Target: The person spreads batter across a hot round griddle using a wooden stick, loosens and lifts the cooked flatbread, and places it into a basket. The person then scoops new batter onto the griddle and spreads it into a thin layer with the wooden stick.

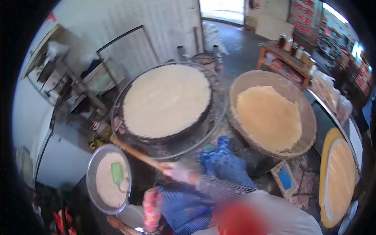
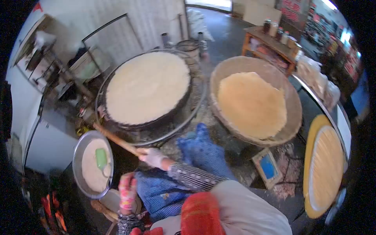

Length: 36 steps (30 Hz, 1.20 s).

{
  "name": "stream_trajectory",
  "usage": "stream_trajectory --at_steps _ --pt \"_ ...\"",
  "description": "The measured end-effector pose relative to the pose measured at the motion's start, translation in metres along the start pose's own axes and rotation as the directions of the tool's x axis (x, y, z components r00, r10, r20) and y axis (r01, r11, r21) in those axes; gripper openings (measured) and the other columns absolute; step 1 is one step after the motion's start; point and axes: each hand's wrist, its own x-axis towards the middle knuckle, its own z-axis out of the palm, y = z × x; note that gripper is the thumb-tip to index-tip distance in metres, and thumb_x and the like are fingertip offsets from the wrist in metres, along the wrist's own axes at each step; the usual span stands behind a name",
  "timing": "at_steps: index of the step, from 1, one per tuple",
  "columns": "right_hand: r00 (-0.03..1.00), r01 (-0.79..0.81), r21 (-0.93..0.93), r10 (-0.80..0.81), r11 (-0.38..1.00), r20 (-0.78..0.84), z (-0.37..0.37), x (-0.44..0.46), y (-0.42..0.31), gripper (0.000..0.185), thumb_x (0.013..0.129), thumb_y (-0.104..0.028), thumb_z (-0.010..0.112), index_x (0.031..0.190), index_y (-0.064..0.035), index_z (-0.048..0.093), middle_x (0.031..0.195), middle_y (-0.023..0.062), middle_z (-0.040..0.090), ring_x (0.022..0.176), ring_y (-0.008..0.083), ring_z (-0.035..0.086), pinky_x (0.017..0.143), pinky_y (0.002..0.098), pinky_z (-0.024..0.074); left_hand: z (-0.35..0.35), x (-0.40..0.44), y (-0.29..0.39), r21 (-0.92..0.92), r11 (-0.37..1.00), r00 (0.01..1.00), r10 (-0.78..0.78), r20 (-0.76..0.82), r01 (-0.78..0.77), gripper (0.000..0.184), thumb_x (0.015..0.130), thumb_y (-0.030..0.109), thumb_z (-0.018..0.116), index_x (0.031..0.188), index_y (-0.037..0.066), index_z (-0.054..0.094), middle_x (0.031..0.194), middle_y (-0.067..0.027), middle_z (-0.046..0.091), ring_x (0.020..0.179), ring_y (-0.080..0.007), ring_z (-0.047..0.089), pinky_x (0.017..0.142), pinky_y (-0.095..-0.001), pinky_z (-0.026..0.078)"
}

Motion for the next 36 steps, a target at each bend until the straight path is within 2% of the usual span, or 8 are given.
stream_trajectory --at_steps 5,7,10,14,24,25,29,36 --pt "0.763 0.535 -0.010 -0.488 0.845 -0.424 -0.120 0.038 0.033 0.048 0.085 -0.039 0.060 0.121 -0.0077 0.053 0.105 0.0039 0.059 0.101 0.0147 0.052 0.084 0.0283 0.0450 0.020 -0.026 -0.018 0.063 0.991 0.979 -0.128 0.157 0.119 0.030 0.075 0.004 0.061 0.105 0.003 0.059 0.096 -0.0156 0.058 0.088 -0.0319 0.058 0.077 -0.0381 0.048" --pt "0.749 0.435 0.007 -0.358 0.900 -0.558 -0.191 0.048 0.027 0.037 0.091 -0.024 0.049 0.127 -0.0202 0.047 0.067 -0.0010 0.048 0.051 0.0080 0.044 0.043 0.0256 0.0387 0.018 -0.018 -0.030 0.109 0.983 0.971 -0.164 0.173 0.147 0.035 0.074 0.003 0.061 0.109 0.004 0.057 0.100 -0.0163 0.058 0.093 -0.0327 0.057 0.080 -0.0393 0.047" --pt "0.812 0.083 0.360 0.146 0.929 -0.564 -0.238 0.064 0.029 0.046 0.090 -0.031 0.053 0.131 -0.0132 0.046 0.080 -0.0008 0.056 0.058 0.0089 0.048 0.049 0.0258 0.0406 0.017 0.040 -0.037 0.372 0.923 0.995 0.084 0.045 -0.095 0.048 0.071 0.002 0.059 0.118 0.003 0.051 0.115 -0.0177 0.051 0.109 -0.0362 0.047 0.094 -0.0448 0.038" --pt "0.882 0.220 -0.326 -0.331 0.919 -0.337 -0.203 0.085 0.066 0.045 0.090 -0.018 0.051 0.134 -0.0192 0.043 0.111 0.0112 0.061 0.100 0.0196 0.054 0.089 0.0276 0.0425 0.043 0.131 -0.069 0.600 0.765 0.973 0.185 0.142 -0.233 0.048 0.067 0.007 0.058 0.115 0.003 0.053 0.113 -0.0164 0.053 0.112 -0.0364 0.045 0.099 -0.0511 0.031" --pt "0.958 -0.086 0.106 0.111 0.991 -0.266 -0.122 0.016 0.031 0.044 0.085 -0.011 0.053 0.129 -0.0186 0.051 0.078 0.0034 0.060 0.064 0.0104 0.048 0.063 0.0244 0.0455 0.182 0.144 -0.027 0.466 0.869 0.980 0.091 0.177 -0.164 0.027 0.065 0.028 0.063 0.084 0.010 0.056 0.083 -0.0114 0.056 0.089 -0.0332 0.053 0.088 -0.0515 0.033" --pt "0.866 0.207 -0.432 -0.370 0.878 -0.336 -0.143 0.035 0.067 0.042 0.087 -0.019 0.052 0.129 -0.0230 0.049 0.077 0.0102 0.062 0.061 0.0175 0.055 0.063 0.0299 0.0483 0.191 0.145 -0.014 0.455 0.880 0.985 0.074 0.155 -0.138 0.028 0.066 0.028 0.063 0.085 0.009 0.056 0.084 -0.0123 0.056 0.091 -0.0338 0.053 0.089 -0.0513 0.033" --pt "0.967 -0.205 -0.958 -0.112 0.199 -0.230 -0.218 0.039 0.024 0.048 0.092 -0.028 0.038 0.138 -0.0334 0.024 0.076 0.0214 0.063 0.072 0.0369 0.063 0.064 0.0466 0.0491 0.231 0.152 0.007 0.410 0.907 0.993 0.060 0.097 -0.095 0.036 0.065 0.029 0.066 0.090 0.006 0.055 0.088 -0.0155 0.055 0.093 -0.0353 0.051 0.091 -0.0516 0.030" --pt "0.823 -0.287 -0.795 -0.287 0.534 -0.490 -0.255 0.093 0.040 0.040 0.093 -0.023 0.041 0.133 -0.0267 0.040 0.085 0.0264 0.061 0.075 0.0415 0.059 0.069 0.0435 0.0473 0.250 0.158 0.023 0.407 0.905 0.975 0.036 0.221 -0.125 0.038 0.066 0.023 0.062 0.098 0.003 0.054 0.095 -0.0175 0.053 0.097 -0.0354 0.050 0.092 -0.0522 0.030"
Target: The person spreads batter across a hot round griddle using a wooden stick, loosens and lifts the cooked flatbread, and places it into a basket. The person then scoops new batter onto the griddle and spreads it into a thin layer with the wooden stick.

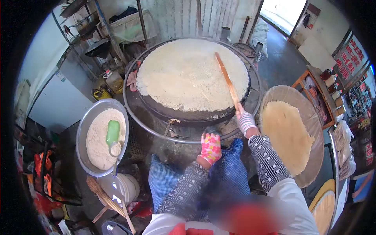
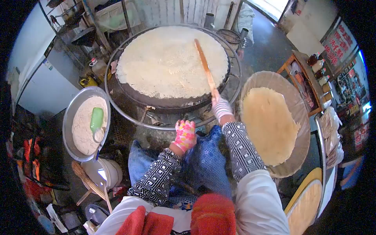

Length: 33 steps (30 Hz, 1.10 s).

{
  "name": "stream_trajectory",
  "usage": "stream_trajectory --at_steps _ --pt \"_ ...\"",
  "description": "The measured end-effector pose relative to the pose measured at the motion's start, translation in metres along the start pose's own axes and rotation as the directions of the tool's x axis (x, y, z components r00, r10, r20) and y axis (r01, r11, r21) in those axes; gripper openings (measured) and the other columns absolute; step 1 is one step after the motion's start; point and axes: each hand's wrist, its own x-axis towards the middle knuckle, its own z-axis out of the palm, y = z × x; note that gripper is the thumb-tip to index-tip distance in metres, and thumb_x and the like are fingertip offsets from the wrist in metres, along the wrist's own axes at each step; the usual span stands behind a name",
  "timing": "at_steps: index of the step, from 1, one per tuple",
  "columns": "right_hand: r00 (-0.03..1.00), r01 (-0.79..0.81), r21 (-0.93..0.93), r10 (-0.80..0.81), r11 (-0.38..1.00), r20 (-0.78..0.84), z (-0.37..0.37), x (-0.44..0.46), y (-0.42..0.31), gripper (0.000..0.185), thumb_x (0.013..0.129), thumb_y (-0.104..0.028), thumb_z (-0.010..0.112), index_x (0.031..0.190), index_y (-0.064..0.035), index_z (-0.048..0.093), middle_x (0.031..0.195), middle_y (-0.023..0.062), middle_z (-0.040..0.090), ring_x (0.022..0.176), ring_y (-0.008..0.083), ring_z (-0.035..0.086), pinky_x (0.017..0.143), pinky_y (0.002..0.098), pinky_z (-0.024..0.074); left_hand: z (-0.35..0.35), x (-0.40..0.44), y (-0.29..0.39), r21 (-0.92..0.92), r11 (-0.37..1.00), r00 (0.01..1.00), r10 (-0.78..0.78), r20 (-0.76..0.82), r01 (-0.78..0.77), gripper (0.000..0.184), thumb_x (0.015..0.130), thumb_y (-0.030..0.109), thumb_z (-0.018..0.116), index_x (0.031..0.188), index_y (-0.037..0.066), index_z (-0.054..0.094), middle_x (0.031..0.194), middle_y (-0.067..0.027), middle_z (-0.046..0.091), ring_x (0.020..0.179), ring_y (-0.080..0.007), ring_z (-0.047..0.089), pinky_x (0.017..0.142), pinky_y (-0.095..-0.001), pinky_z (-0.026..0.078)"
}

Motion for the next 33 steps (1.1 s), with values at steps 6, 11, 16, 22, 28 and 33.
stream_trajectory --at_steps 6,11,16,22,28,33 --pt "0.924 0.176 0.499 -0.317 0.849 0.213 0.028 -0.111 -0.050 0.041 0.089 -0.013 0.047 0.130 -0.0127 0.044 0.118 0.0197 0.055 0.111 0.0324 0.053 0.096 0.0336 0.0404 0.095 0.011 -0.018 -0.455 0.890 0.953 -0.144 -0.267 0.007 0.018 0.076 0.027 0.054 0.085 0.012 0.056 0.080 -0.0072 0.055 0.082 -0.0263 0.054 0.082 -0.0472 0.038" --pt "0.910 0.227 0.609 -0.389 0.760 0.146 -0.002 -0.140 -0.094 0.037 0.088 -0.016 0.049 0.124 -0.0216 0.051 0.100 0.0223 0.060 0.094 0.0335 0.061 0.086 0.0381 0.0463 0.084 -0.001 -0.039 -0.986 0.168 0.936 -0.345 -0.069 -0.011 0.017 0.077 0.030 0.051 0.083 0.015 0.055 0.077 -0.0044 0.054 0.086 -0.0254 0.054 0.085 -0.0446 0.037" --pt "0.880 0.322 -0.126 -0.248 0.938 0.404 -0.019 -0.098 -0.041 0.045 0.090 -0.023 0.043 0.133 -0.0298 0.035 0.075 0.0218 0.061 0.069 0.0397 0.061 0.066 0.0488 0.0481 -0.015 -0.031 -0.068 0.045 0.995 0.981 0.095 -0.168 -0.088 0.027 0.065 0.020 0.061 0.090 0.012 0.054 0.084 -0.0080 0.053 0.091 -0.0274 0.052 0.092 -0.0483 0.033" --pt "0.977 0.133 -0.228 -0.089 0.965 0.193 -0.031 -0.025 0.055 0.049 0.092 -0.034 0.041 0.137 -0.0400 0.025 0.079 0.0242 0.061 0.073 0.0418 0.061 0.069 0.0489 0.0480 -0.060 -0.038 -0.146 0.162 0.986 0.996 -0.025 -0.088 0.039 0.016 0.061 0.016 0.064 0.076 0.014 0.059 0.076 -0.0072 0.058 0.084 -0.0284 0.055 0.088 -0.0468 0.036" --pt "0.987 -0.008 -0.161 0.034 0.987 0.157 -0.034 0.078 0.078 0.045 0.093 -0.028 0.042 0.137 -0.0358 0.033 0.091 0.0251 0.060 0.082 0.0382 0.060 0.075 0.0421 0.0471 -0.101 -0.017 -0.242 0.536 0.843 0.982 -0.052 0.183 -0.055 0.009 0.060 0.020 0.058 0.061 0.012 0.062 0.063 -0.0079 0.060 0.075 -0.0261 0.060 0.091 -0.0433 0.038" --pt "0.998 0.063 -0.272 -0.067 0.960 -0.004 -0.029 0.152 0.071 0.045 0.092 -0.021 0.042 0.136 -0.0288 0.035 0.096 0.0248 0.061 0.086 0.0380 0.060 0.076 0.0423 0.0470 -0.102 0.007 -0.323 0.774 0.633 0.999 -0.034 0.037 -0.007 0.012 0.070 0.009 0.053 0.071 0.005 0.064 0.071 -0.0109 0.061 0.082 -0.0259 0.059 0.095 -0.0375 0.039"
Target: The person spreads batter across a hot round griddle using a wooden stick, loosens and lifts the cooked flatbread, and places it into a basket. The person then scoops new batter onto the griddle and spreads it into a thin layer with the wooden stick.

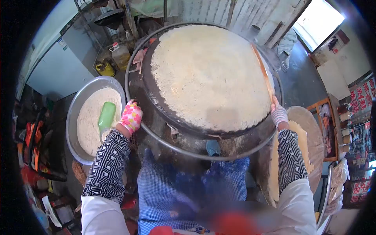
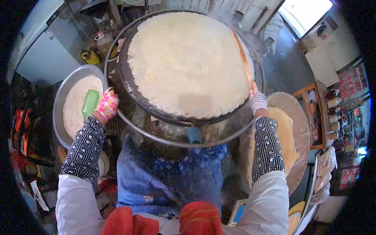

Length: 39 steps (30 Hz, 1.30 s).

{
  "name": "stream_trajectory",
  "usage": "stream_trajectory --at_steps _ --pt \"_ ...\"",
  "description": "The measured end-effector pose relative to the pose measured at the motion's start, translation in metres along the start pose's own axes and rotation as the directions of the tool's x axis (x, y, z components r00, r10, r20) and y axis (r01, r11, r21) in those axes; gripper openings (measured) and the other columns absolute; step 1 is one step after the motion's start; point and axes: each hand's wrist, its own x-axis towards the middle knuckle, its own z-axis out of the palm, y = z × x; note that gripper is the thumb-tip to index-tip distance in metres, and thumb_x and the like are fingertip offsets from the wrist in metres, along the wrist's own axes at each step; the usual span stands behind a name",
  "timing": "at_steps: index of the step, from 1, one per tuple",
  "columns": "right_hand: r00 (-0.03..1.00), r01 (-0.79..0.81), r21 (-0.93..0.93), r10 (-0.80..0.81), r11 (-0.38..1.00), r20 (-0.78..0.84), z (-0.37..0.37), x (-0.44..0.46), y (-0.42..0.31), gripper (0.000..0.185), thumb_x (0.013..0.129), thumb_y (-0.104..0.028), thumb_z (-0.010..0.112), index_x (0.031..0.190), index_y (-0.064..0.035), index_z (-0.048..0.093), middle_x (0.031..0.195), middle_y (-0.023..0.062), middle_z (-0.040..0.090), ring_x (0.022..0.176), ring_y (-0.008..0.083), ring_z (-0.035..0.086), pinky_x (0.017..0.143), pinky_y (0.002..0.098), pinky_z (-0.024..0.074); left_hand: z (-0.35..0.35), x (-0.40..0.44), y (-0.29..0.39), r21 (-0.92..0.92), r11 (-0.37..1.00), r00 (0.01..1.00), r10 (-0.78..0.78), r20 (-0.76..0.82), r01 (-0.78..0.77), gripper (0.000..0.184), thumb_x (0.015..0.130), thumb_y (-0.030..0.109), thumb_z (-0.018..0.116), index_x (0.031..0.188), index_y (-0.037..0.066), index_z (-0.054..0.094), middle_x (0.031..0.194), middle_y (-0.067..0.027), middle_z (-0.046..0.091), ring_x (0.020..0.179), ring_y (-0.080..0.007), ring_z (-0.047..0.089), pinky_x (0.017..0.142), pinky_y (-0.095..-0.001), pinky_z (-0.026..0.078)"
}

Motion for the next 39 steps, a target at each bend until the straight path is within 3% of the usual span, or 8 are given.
stream_trajectory --at_steps 8,11,19,22,25,27,33,39 --pt "0.992 -0.122 0.222 0.112 0.967 0.057 0.009 0.018 0.009 0.042 0.091 -0.024 0.045 0.133 -0.0245 0.041 0.107 0.0240 0.059 0.100 0.0367 0.058 0.087 0.0385 0.0454 0.048 0.031 -0.041 0.121 0.978 0.968 0.145 0.206 -0.172 0.013 0.074 0.009 0.052 0.075 0.010 0.065 0.072 -0.0074 0.060 0.080 -0.0216 0.059 0.092 -0.0357 0.040" --pt "0.962 0.237 0.444 -0.144 0.864 -0.233 0.034 -0.048 0.028 0.040 0.091 -0.014 0.046 0.131 -0.0143 0.045 0.109 0.0192 0.062 0.099 0.0294 0.060 0.085 0.0340 0.0445 0.034 0.032 -0.046 0.143 0.970 0.976 0.183 0.120 -0.199 0.013 0.075 0.011 0.052 0.072 0.011 0.065 0.070 -0.0070 0.060 0.079 -0.0215 0.059 0.090 -0.0358 0.040" --pt "0.985 0.011 0.419 -0.082 0.908 0.152 -0.039 -0.294 -0.030 0.039 0.090 -0.016 0.050 0.128 -0.0079 0.050 0.094 0.0084 0.064 0.070 0.0170 0.059 0.068 0.0300 0.0482 0.064 0.030 -0.036 0.174 0.974 0.985 0.127 0.120 -0.147 0.014 0.075 0.014 0.054 0.074 0.013 0.068 0.071 -0.0052 0.063 0.081 -0.0218 0.060 0.087 -0.0353 0.040" --pt "0.888 -0.431 0.754 0.085 0.497 0.452 -0.077 -0.314 -0.054 0.048 0.089 -0.019 0.053 0.134 -0.0072 0.040 0.080 0.0034 0.058 0.054 0.0094 0.052 0.049 0.0262 0.0445 0.058 0.027 -0.033 0.115 0.978 0.972 0.154 0.178 -0.176 0.015 0.074 0.014 0.054 0.072 0.014 0.069 0.075 -0.0045 0.065 0.084 -0.0219 0.060 0.090 -0.0352 0.038" --pt "0.874 -0.486 0.707 0.272 0.514 0.403 -0.079 -0.285 -0.051 0.057 0.086 -0.019 0.058 0.137 -0.0088 0.034 0.076 0.0078 0.058 0.057 0.0119 0.054 0.050 0.0297 0.0458 0.022 0.016 -0.027 0.110 0.977 0.972 0.165 0.170 -0.185 0.015 0.075 0.015 0.054 0.073 0.014 0.069 0.076 -0.0050 0.066 0.087 -0.0222 0.060 0.091 -0.0341 0.038" --pt "0.983 0.149 0.315 -0.107 0.937 -0.149 -0.037 -0.248 -0.015 0.058 0.084 -0.012 0.056 0.137 -0.0130 0.034 0.077 0.0141 0.058 0.065 0.0211 0.059 0.058 0.0375 0.0485 0.019 0.015 -0.024 0.133 0.972 0.956 0.155 0.251 -0.192 0.016 0.076 0.016 0.053 0.075 0.014 0.070 0.077 -0.0056 0.067 0.088 -0.0221 0.060 0.091 -0.0354 0.037" --pt "0.989 0.147 -0.365 -0.141 0.919 0.043 -0.028 -0.210 -0.063 0.059 0.077 -0.004 0.051 0.134 -0.0159 0.039 0.080 0.0157 0.054 0.070 0.0316 0.060 0.063 0.0435 0.0492 0.032 0.018 -0.027 0.078 0.981 0.936 0.146 0.319 -0.180 0.017 0.074 0.018 0.053 0.073 0.013 0.068 0.079 -0.0077 0.066 0.091 -0.0257 0.058 0.096 -0.0397 0.035" --pt "0.954 0.247 -0.286 -0.180 0.926 0.242 -0.047 -0.305 -0.087 0.059 0.074 -0.007 0.055 0.131 -0.0145 0.040 0.075 0.0113 0.055 0.060 0.0307 0.060 0.053 0.0424 0.0484 0.019 0.014 -0.018 0.070 0.987 0.942 0.117 0.316 -0.146 0.018 0.077 0.019 0.054 0.078 0.013 0.071 0.081 -0.0059 0.067 0.089 -0.0209 0.061 0.090 -0.0371 0.037"
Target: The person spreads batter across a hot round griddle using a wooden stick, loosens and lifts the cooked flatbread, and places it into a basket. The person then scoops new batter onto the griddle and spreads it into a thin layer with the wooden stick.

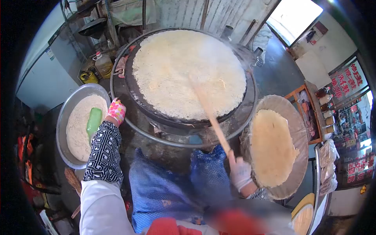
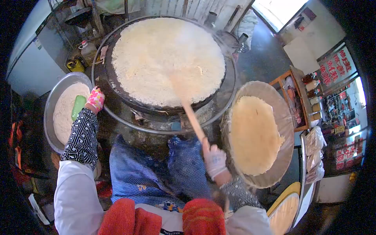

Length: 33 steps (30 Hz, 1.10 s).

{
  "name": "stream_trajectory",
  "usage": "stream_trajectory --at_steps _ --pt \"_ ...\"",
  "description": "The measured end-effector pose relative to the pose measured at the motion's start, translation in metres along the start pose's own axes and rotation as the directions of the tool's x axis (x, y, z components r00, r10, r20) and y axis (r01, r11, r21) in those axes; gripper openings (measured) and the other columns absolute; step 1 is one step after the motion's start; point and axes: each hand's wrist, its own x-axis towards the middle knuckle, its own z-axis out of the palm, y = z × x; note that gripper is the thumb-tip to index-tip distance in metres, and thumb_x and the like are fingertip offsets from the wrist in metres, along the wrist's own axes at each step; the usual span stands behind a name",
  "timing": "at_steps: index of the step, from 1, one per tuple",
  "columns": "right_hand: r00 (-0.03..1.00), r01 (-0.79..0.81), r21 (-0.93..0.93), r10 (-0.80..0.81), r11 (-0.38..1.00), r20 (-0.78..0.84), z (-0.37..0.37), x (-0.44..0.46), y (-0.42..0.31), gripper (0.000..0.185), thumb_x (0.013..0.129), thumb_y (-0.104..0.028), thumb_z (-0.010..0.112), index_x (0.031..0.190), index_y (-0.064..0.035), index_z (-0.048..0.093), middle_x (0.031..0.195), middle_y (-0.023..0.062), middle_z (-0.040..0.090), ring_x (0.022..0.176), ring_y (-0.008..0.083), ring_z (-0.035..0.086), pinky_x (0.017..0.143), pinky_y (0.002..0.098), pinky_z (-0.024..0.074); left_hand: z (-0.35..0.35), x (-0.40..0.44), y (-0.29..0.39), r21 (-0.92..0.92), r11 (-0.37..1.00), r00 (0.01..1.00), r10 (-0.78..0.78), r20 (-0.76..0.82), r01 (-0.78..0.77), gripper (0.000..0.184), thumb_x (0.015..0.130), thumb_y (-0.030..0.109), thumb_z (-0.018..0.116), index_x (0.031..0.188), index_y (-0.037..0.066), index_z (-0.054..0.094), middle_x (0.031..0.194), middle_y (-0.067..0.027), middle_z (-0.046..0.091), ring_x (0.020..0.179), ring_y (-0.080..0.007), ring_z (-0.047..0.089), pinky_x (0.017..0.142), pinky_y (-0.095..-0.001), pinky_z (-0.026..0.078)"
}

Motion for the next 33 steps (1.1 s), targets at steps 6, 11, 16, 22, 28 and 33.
stream_trajectory --at_steps 6,11,16,22,28,33 --pt "0.980 -0.179 0.964 0.045 -0.194 0.191 -0.012 -0.054 -0.017 0.057 0.084 -0.027 0.061 0.135 -0.0219 0.036 0.060 -0.0012 0.043 0.047 0.0139 0.045 0.045 0.0289 0.0417 -0.043 -0.025 0.020 -0.099 0.995 0.997 0.029 0.066 -0.023 0.016 0.077 0.023 0.055 0.076 0.017 0.070 0.078 -0.0025 0.067 0.082 -0.0201 0.063 0.077 -0.0352 0.040" --pt "0.926 -0.376 0.461 -0.312 -0.804 0.211 -0.059 -0.059 -0.034 0.060 0.088 -0.046 0.052 0.139 -0.0274 0.027 0.054 -0.0038 0.033 0.038 0.0073 0.029 0.039 0.0225 0.0274 -0.033 -0.044 0.156 -0.433 0.888 0.885 -0.072 -0.460 -0.153 0.010 0.062 0.028 0.063 0.054 0.023 0.057 0.050 0.0038 0.049 0.052 -0.0202 0.052 0.053 -0.0397 0.036" --pt "0.839 -0.531 0.205 -0.544 -0.822 -0.009 -0.075 -0.032 -0.053 0.037 0.091 -0.050 0.043 0.109 -0.0183 0.042 0.049 -0.0035 0.033 0.038 0.0082 0.032 0.037 0.0233 0.0272 -0.174 -0.123 0.286 -0.250 0.952 0.761 -0.028 -0.648 -0.178 0.013 0.066 0.020 0.062 0.071 0.009 0.057 0.065 -0.0081 0.055 0.057 -0.0268 0.055 0.057 -0.0400 0.046" --pt "0.995 -0.074 0.938 0.037 -0.338 0.092 -0.047 0.022 -0.061 0.051 0.090 -0.025 0.052 0.137 -0.0157 0.037 0.060 -0.0040 0.041 0.042 0.0055 0.035 0.035 0.0212 0.0314 -0.185 -0.288 0.236 -0.832 0.205 0.842 -0.054 -0.536 -0.516 0.021 0.077 0.024 0.058 0.071 0.004 0.053 0.071 -0.0139 0.054 0.068 -0.0308 0.056 0.060 -0.0416 0.045" --pt "0.922 -0.047 0.991 -0.375 0.126 0.092 -0.053 -0.016 -0.098 0.052 0.084 -0.019 0.061 0.131 -0.0050 0.045 0.072 -0.0044 0.050 0.053 0.0033 0.046 0.044 0.0175 0.0374 -0.175 -0.409 0.148 -0.960 0.259 0.881 -0.423 -0.213 -0.108 0.017 0.078 0.020 0.060 0.073 0.006 0.053 0.067 -0.0124 0.051 0.064 -0.0315 0.054 0.057 -0.0416 0.043" --pt "0.502 -0.143 0.929 -0.784 0.341 0.365 -0.125 -0.052 -0.163 0.055 0.082 -0.022 0.065 0.127 0.0027 0.046 0.095 0.0038 0.060 0.072 0.0094 0.055 0.062 0.0201 0.0452 -0.145 -0.484 0.128 -0.844 0.319 0.734 -0.668 0.123 0.432 0.018 0.075 0.024 0.064 0.074 0.007 0.056 0.067 -0.0116 0.054 0.063 -0.0321 0.055 0.056 -0.0417 0.045"
